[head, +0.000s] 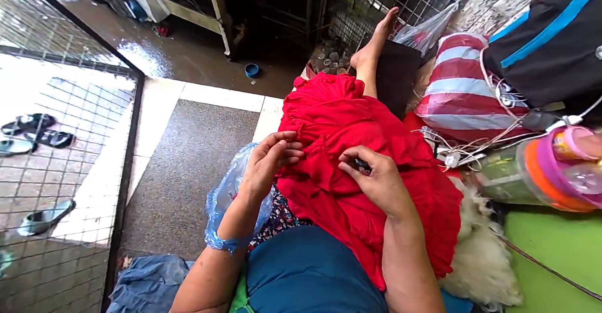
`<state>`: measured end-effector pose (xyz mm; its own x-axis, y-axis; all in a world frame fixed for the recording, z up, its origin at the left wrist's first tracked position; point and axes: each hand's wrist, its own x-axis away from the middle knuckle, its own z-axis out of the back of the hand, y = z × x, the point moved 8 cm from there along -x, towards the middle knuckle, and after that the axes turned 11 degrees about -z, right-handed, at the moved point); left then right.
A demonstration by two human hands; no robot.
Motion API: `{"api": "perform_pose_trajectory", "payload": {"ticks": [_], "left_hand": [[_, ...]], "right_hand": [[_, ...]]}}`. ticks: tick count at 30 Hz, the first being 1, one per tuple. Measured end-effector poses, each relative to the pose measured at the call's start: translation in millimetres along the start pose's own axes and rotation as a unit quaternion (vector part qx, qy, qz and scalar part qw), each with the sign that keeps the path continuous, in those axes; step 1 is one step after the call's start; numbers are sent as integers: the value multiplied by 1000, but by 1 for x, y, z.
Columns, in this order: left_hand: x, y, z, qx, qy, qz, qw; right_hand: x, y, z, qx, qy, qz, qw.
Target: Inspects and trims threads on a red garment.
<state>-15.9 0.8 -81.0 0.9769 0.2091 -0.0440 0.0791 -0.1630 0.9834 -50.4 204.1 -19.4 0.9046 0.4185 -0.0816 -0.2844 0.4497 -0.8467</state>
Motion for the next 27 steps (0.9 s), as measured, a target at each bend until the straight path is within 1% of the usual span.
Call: {"api": "perform_pose_trajectory", "payload": {"ticks": [2,3,5,7,8,10,12,14,15,19,23,27], "left_hand": [[1,1,6,-3,12,3,1000],[1,3,8,-16,19,-8,1000],[3,10,9,-54,28,-60,996],[6,20,5,-101,39,-141,984],[6,26,1,-138,38,-183,973],[4,36,-14,-233,20,-256,938],[0,38,-30,-314,8,-298,901],[-4,33,-39,-366,-3,-307,879],[-4,33,-40,-375,-7,-299,877],[0,33,-36,-348,-24,-241,906],[3,36,-30,-313,-29,-226,922],[8,37,-37,-317,-41,-239,917]], "right_hand": [[0,2,4,-35,15,-15,999],[0,2,6,-53,22,-21,998],[1,3,9,-86,42,-33,995],[2,3,9,-111,60,-31,992],[2,1,8,-113,67,-27,991],[3,-3,4,-93,76,-21,993],[3,-5,-2,-34,90,-16,995],[5,-8,-9,49,114,10,992],[6,-11,-11,89,129,27,987],[11,-21,-16,204,170,65,962],[10,-26,-21,245,201,81,945],[9,-26,-25,245,219,96,940]]}}
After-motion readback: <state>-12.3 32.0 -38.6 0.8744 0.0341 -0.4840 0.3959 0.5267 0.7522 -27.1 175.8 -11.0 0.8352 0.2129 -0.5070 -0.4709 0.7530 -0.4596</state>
